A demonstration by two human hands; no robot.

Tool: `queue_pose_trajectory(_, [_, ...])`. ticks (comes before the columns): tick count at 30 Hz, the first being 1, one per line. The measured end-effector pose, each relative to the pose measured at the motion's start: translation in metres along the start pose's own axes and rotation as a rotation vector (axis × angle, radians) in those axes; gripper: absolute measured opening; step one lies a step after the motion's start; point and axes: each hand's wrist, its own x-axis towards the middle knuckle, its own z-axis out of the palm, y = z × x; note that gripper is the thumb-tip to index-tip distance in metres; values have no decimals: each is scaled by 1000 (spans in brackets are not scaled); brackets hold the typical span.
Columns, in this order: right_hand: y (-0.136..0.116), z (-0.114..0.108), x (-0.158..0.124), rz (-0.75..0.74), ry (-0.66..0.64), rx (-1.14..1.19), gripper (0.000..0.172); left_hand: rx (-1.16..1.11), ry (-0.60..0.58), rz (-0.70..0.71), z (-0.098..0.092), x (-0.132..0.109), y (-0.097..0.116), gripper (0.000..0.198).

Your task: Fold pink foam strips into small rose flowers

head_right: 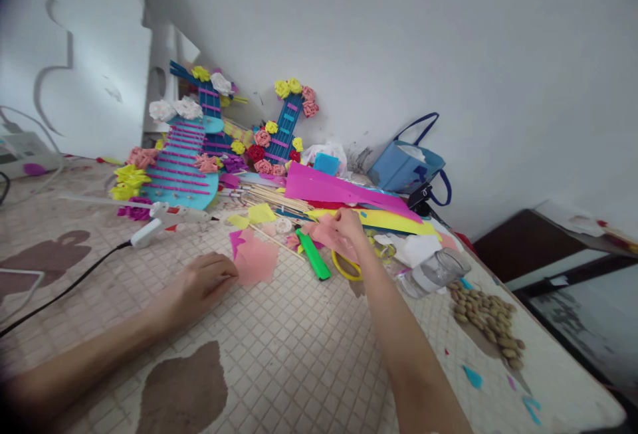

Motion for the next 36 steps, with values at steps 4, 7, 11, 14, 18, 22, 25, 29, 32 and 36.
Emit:
queue_pose_trajectory(4, [-8, -11, 0, 12, 110, 113, 21, -11, -5, -4, 1, -1, -1, 15])
queue_pose_trajectory(7, [-24, -27, -11, -37, 192, 251, 17, -30, 15, -3, 1, -2, -1, 15])
queue_pose_trajectory(11, [-60, -22, -57, -136, 19, 458, 19, -126, 90, -42, 2, -3, 2, 13])
queue_pose_trajectory(14, [-92, 2, -98, -206, -227, 543, 22, -226, 112, -127, 4, -3, 7, 27])
queue_pose_trajectory(18, [-122, 30, -127, -335, -458, 565, 16, -325, 41, -210, 6, -1, 14, 46])
queue_pose_trajectory(22, [-126, 29, -125, -380, -487, 515, 9, -326, 10, -228, 9, 0, 15, 25])
queue_pose_trajectory(25, [-111, 11, -112, -376, -363, 363, 12, -340, 20, -273, 7, 1, 12, 13])
queue_pose_trajectory(29, [-72, -11, -91, -318, -54, -47, 10, -409, 28, -344, 3, 3, 8, 16])
queue_pose_trajectory(32, [-39, -14, -81, -252, -7, -158, 17, -410, 34, -375, 1, 5, 8, 17])
queue_pose_trajectory(36, [-11, -9, -73, -186, 22, -241, 17, -374, 36, -339, 2, 5, 10, 18])
